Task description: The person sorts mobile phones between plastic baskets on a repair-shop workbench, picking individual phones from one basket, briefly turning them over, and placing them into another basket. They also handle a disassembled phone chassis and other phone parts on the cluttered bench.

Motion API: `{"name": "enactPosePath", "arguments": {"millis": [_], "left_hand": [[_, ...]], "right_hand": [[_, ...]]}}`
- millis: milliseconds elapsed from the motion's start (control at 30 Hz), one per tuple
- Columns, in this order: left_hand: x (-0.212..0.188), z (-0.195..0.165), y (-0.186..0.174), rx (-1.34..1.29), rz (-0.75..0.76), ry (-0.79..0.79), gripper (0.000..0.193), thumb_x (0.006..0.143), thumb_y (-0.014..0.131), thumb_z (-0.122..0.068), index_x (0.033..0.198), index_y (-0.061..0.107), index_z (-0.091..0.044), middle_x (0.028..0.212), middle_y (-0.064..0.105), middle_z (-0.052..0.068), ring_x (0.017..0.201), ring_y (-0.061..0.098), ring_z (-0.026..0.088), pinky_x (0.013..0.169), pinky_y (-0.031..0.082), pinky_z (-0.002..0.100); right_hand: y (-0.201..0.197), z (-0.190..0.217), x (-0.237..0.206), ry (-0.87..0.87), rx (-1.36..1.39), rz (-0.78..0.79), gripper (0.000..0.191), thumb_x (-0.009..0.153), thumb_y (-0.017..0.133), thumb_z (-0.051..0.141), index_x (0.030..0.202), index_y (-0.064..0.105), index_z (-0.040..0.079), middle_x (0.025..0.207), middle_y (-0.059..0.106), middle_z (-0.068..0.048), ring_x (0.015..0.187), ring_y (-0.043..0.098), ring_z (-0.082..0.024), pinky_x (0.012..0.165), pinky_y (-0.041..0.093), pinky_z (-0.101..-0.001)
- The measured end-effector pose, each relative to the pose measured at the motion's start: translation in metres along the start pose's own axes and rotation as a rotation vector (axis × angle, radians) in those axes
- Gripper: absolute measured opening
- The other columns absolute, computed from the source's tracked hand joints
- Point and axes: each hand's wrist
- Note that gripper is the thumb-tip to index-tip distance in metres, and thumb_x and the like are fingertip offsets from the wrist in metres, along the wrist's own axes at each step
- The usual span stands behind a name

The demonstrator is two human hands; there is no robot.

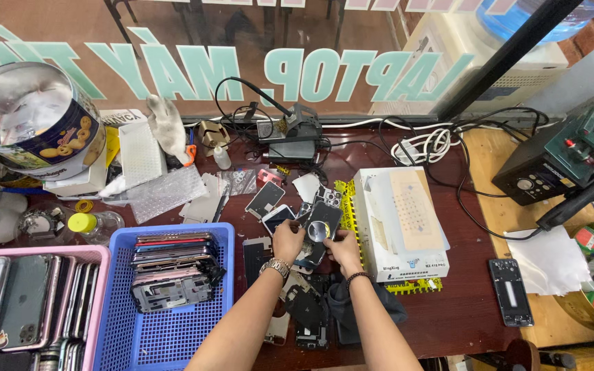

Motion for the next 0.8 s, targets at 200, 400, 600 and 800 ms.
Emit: {"name": "enactPosePath", "arguments": {"millis": [200, 400, 600, 800], "left_hand": [[-0.006, -0.013, -0.013, -0.006, -0.141, 0.108, 0.031, 0.087, 0.069, -0.024, 0.109, 0.071, -0.001, 0.111, 0.068, 0.018, 0.109, 0.062, 0.035, 0.098, 0.047, 0.045], [-0.002, -0.014, -0.024, -0.031, -0.139, 0.090, 0.031, 0.090, 0.065, -0.025, 0.110, 0.071, -0.003, 0.114, 0.069, 0.017, 0.112, 0.062, 0.034, 0.100, 0.047, 0.044], [-0.002, -0.007, -0.029, 0.068, 0.015, 0.116, 0.032, 0.089, 0.065, -0.023, 0.114, 0.074, -0.006, 0.117, 0.070, 0.015, 0.112, 0.063, 0.034, 0.102, 0.047, 0.044], [0.009, -0.008, -0.017, 0.201, -0.025, 0.304, 0.031, 0.085, 0.066, -0.017, 0.112, 0.075, -0.005, 0.117, 0.070, 0.016, 0.115, 0.059, 0.038, 0.105, 0.044, 0.046]], "right_hand": [[-0.003, 0.006, -0.016, -0.189, 0.303, 0.071, 0.037, 0.088, 0.074, 0.009, 0.121, 0.061, 0.001, 0.099, 0.069, -0.009, 0.087, 0.068, -0.016, 0.070, 0.059, -0.0326], [-0.014, 0.032, 0.010, -0.215, 0.011, -0.085, 0.036, 0.084, 0.076, 0.013, 0.117, 0.066, 0.002, 0.110, 0.073, -0.012, 0.095, 0.070, -0.024, 0.077, 0.058, -0.0382], [-0.005, 0.025, 0.043, -0.178, -0.398, -0.175, 0.053, 0.082, 0.082, 0.023, 0.125, 0.061, 0.002, 0.115, 0.072, -0.023, 0.106, 0.070, -0.034, 0.092, 0.054, -0.0407], [0.000, 0.001, 0.053, -0.111, 0.001, -0.097, 0.061, 0.077, 0.080, 0.009, 0.131, 0.053, 0.000, 0.113, 0.070, -0.019, 0.099, 0.072, -0.031, 0.083, 0.059, -0.0417]]}}
Point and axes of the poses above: each hand's wrist, its own x-axis towards the middle knuckle, its own y-axis out of the palm, z = x × y
